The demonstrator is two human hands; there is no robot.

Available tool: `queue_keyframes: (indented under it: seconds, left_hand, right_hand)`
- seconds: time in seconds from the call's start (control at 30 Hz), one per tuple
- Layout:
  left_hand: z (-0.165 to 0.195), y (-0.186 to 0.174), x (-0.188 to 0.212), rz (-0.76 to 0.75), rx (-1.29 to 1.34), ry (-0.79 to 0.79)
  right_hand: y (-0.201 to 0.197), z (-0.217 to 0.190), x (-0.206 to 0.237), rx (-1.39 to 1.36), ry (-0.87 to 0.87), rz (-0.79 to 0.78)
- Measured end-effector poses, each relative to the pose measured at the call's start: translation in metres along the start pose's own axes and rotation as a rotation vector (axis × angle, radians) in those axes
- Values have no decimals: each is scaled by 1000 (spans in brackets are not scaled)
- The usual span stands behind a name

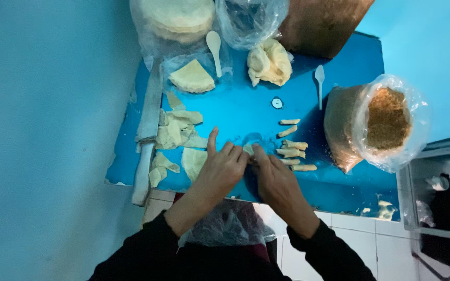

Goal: The person pinches off pieces of dough and rolls and shapes them between both hands into small cylinders, placing each finished piece in a pile on the blue metal table. They work through the pile of dough scraps one piece at a time, with a large bag of brown sugar and plastic spoons at the edge of the table.

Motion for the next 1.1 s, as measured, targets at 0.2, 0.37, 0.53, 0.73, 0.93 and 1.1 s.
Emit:
queue_keyframes:
  seconds: [0.2, 0.37, 0.53, 0.73, 0.93, 1.1]
  left_hand:
    - [-35, 29, -25, -574, 376, -286]
    - [-31, 20, -25, -283, 296, -180]
    - [-10, 4, -5, -47, 16, 3]
    - [-6, -8, -14, -149, -194, 40]
    - [21, -24, 1, -327, -348, 5]
    - [10, -19, -28, -213, -421, -100]
  right_hand:
    - [-3, 33, -34, -429, 308, -148]
    - [3, 32, -29, -385, 305, -146]
    - [12, 21, -11, -65, 74, -7]
    - [11, 38, -26, -217, 183, -18]
    - [11, 17, -9, 31, 81, -4]
    - [12, 14, -15, 280, 23, -37]
Point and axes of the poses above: each hand's wrist, its own x-axis away from the middle knuckle, its own y-axis out of the palm, z = x × y, the point moved 4 cm from there along -x, towards the middle knuckle, and after that the axes turned 8 degrees about -x, right-handed, at the moved point
